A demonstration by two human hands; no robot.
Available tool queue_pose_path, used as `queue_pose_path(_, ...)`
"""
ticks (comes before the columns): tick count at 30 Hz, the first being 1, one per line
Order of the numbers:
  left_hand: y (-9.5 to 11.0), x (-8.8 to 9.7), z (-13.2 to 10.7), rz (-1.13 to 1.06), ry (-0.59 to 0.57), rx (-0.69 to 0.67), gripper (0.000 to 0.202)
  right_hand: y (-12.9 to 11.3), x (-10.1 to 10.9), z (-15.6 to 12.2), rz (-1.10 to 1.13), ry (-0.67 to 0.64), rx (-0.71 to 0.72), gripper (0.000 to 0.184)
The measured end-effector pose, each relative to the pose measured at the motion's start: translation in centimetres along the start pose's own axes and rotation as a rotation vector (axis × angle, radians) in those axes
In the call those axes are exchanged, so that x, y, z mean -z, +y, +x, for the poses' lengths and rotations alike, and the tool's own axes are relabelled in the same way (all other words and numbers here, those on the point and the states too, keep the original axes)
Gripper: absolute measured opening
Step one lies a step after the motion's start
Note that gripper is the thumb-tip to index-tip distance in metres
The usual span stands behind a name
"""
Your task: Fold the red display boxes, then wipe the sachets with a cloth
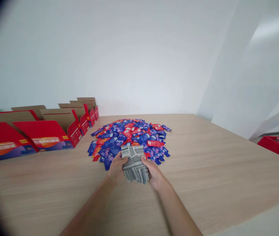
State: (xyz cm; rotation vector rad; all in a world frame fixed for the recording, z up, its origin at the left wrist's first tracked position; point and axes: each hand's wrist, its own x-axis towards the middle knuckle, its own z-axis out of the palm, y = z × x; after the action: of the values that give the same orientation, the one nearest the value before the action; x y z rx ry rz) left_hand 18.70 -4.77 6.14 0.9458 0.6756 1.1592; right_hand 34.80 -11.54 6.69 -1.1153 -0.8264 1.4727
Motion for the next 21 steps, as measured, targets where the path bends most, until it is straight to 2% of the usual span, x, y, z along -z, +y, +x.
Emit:
queue_pose_path(2, 1.7, 2.3, 0.3, -0.071, 0.001, -0.007, 0.053, -0.1, -2.5, 1.8, 0.086, -0.105, -0.059, 0.046)
queue_pose_path(4, 2.9, 4.4, 0.6, -0.070, 0.041, -0.035, 0.051, 0.3, -5.0, 3.6, 0.087, -0.137, -0.034, 0.044)
queue_pose_path(8, 3.8, 8.3, 1.8, 0.176, 0.205, -0.114, 0.043, 2.0, -9.1, 6.5, 0.044, -0.057, 0.073, 0.049)
queue_pose_path(10, 3.7, 10.1, 2.3, 0.311, 0.266, -0.128, 0.036, 2.8, -10.2, 7.5, 0.020, -0.009, 0.113, 0.051)
queue_pose_path(13, 3.5, 12.2, 2.5, 0.406, 0.332, -0.092, 0.028, 3.4, -10.4, 8.4, -0.049, 0.076, 0.170, 0.050)
queue_pose_path(15, 3.3, 12.7, 2.3, 0.458, 0.393, -0.089, 0.031, 3.1, -9.9, 8.7, -0.104, 0.138, 0.204, 0.048)
queue_pose_path(18, 3.2, 11.7, 1.3, 0.474, 0.403, -0.092, 0.037, 2.5, -9.6, 8.5, -0.295, 0.255, 0.320, 0.039)
queue_pose_path(20, 3.1, 10.4, 0.6, 0.315, 0.246, 0.053, 0.042, 2.3, -10.1, 8.1, -0.501, 0.262, 0.425, 0.039)
queue_pose_path(21, 3.0, 9.7, 0.3, 0.199, 0.167, 0.110, 0.046, 2.2, -10.5, 7.9, -0.569, 0.210, 0.455, 0.039)
